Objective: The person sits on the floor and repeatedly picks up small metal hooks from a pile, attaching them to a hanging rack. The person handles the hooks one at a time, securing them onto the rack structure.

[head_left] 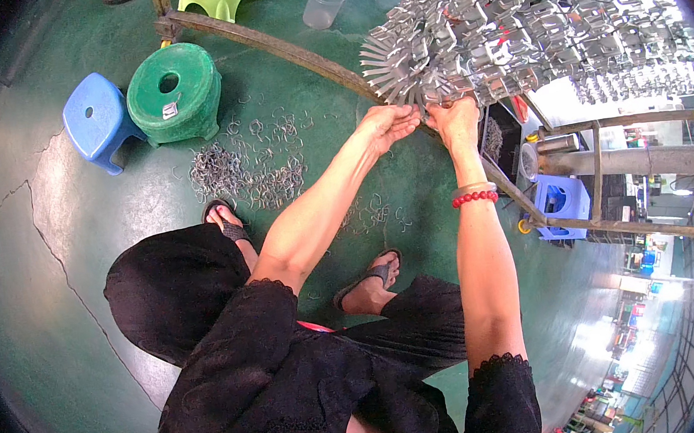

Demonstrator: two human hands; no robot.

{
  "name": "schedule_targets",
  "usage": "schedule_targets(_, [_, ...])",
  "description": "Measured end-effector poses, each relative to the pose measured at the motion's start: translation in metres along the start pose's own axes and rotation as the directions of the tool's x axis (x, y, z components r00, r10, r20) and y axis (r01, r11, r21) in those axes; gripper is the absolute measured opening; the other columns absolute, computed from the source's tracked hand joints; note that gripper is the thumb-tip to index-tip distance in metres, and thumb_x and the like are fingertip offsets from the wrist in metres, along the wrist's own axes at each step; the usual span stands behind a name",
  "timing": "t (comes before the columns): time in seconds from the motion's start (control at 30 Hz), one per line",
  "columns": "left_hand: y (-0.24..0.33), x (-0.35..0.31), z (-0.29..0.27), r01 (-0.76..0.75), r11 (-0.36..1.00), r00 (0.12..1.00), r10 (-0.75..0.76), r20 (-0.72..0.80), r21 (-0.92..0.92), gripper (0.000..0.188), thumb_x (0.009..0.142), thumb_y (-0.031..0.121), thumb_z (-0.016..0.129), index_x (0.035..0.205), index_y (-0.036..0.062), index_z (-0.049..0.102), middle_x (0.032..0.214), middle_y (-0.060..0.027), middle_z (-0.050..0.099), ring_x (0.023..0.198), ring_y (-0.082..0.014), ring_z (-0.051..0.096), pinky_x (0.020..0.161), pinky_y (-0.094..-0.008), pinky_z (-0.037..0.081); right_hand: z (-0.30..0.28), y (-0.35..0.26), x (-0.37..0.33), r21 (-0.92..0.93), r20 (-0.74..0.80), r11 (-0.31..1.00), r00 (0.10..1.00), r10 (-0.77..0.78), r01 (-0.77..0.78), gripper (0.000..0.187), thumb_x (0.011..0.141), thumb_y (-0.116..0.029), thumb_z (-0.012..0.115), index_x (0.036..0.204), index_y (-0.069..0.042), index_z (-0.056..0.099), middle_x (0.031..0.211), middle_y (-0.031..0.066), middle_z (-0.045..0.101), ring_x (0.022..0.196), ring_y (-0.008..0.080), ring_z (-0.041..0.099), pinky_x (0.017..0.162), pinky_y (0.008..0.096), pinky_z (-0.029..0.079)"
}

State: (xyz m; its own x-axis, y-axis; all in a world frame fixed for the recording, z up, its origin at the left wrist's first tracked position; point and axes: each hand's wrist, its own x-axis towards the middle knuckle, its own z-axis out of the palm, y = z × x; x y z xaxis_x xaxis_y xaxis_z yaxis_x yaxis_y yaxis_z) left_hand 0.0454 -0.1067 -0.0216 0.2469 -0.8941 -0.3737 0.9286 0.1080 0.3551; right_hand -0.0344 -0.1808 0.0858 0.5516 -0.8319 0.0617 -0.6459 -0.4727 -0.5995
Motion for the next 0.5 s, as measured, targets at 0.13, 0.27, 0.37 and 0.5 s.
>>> schedule_targets(0.13, [0.003,0.0,-0.002,-0.06,0.998,0.998,0.06,-0.009,0.035,0.019,0.088,0.009,0.057,0.102,-0.0045,0.059,0.092,-0.0124,0.065,0.082,-0.0186,0.063,0.076,-0.0298,0.053,-0.001,-0.01,-0.011,-0.002,-0.043,0.999,0.998,0.047,-0.047,0.018,0.075,-0.007,0.068,0.084,0.009,0.067,0.072,0.0142,0.068,0.06,0.0168,0.067,0.052,0.027,0.055])
schedule_targets(0.27, [0.005,0.003,-0.009,-0.087,0.995,0.996,0.086,0.014,0.054,0.02,0.088,0.009,0.057,0.103,-0.0041,0.06,0.092,-0.0119,0.065,0.082,-0.0176,0.062,0.076,-0.0292,0.053,0.004,-0.006,-0.012,0.037,-0.059,0.999,0.997,0.042,-0.039,0.022,0.074,-0.012,0.066,0.073,0.01,0.065,0.065,0.0201,0.066,0.059,0.0239,0.068,0.061,0.0328,0.054])
schedule_targets(0.37, [0.005,0.002,-0.01,-0.079,0.996,0.996,0.077,0.044,0.048,0.02,0.088,0.009,0.057,0.103,-0.0036,0.06,0.092,-0.012,0.065,0.083,-0.0172,0.062,0.075,-0.0286,0.053,0.001,-0.002,-0.009,0.16,-0.011,0.985,0.998,0.067,-0.065,0.021,0.075,-0.01,0.064,0.071,0.011,0.064,0.064,0.0195,0.065,0.057,0.0231,0.068,0.057,0.0322,0.054])
schedule_targets(0.5, [0.006,0.003,-0.009,-0.071,0.994,0.997,0.067,0.047,0.08,0.02,0.088,0.01,0.058,0.103,-0.0029,0.06,0.093,-0.0122,0.066,0.083,-0.0169,0.062,0.076,-0.0289,0.052,-0.001,-0.001,-0.012,0.184,-0.007,0.98,0.997,0.074,-0.072,0.021,0.076,-0.008,0.062,0.072,0.012,0.064,0.062,0.0187,0.065,0.057,0.022,0.068,0.054,0.0304,0.054])
